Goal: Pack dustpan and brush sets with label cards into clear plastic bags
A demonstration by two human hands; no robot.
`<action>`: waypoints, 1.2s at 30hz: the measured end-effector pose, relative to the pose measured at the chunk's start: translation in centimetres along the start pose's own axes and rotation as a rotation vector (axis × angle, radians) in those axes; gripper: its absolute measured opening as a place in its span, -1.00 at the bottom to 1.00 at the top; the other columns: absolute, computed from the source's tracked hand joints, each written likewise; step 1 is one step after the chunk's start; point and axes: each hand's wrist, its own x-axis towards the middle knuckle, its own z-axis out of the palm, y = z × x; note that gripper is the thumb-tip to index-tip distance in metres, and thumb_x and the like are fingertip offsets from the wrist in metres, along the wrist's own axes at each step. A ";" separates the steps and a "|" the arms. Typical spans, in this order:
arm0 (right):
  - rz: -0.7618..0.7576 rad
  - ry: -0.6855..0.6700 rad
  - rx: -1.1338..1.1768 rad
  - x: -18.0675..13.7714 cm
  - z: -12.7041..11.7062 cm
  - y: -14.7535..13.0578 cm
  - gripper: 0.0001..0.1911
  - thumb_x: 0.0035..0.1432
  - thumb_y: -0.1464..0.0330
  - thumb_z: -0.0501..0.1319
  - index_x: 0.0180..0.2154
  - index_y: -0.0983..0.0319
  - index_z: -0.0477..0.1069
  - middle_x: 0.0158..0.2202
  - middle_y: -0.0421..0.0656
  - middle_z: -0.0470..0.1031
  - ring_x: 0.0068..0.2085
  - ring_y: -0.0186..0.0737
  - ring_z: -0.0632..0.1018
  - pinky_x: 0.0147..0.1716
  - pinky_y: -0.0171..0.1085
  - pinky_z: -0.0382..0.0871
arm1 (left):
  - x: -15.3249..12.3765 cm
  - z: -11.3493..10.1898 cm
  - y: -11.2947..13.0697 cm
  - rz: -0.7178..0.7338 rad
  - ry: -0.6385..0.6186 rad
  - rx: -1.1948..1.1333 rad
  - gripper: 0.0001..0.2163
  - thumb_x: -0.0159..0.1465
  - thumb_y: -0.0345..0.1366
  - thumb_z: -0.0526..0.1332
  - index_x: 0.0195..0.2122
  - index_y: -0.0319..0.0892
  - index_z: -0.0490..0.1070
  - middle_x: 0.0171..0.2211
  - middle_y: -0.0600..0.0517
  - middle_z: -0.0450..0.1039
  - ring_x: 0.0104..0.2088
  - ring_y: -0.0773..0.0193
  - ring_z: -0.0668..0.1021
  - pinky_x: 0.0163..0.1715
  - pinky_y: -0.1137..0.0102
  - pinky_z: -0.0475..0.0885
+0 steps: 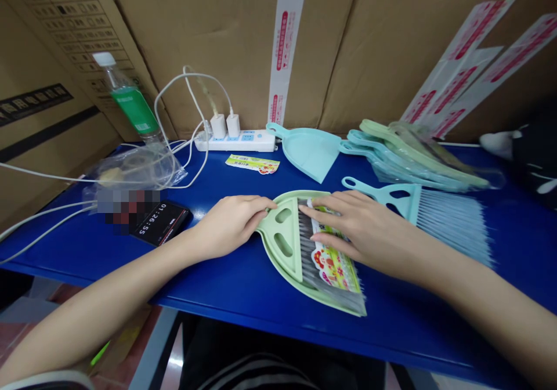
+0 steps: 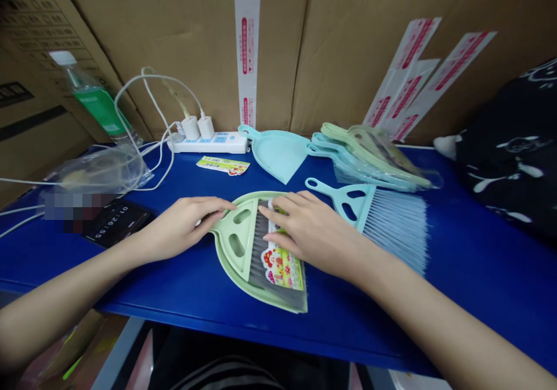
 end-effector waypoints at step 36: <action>0.224 -0.064 0.049 -1.1 -0.2 1.3 -0.24 0.34 0.04 -0.30 0.14 0.45 0.33 0.09 0.19 0.44 0.09 0.09 0.47 0.02 0.03 0.40 | -0.2 0.3 0.3 0.039 0.043 0.085 -0.72 0.36 -0.47 -0.02 -0.02 -0.21 0.42 -0.12 -0.04 0.55 -0.15 0.21 0.58 -0.17 0.32 0.50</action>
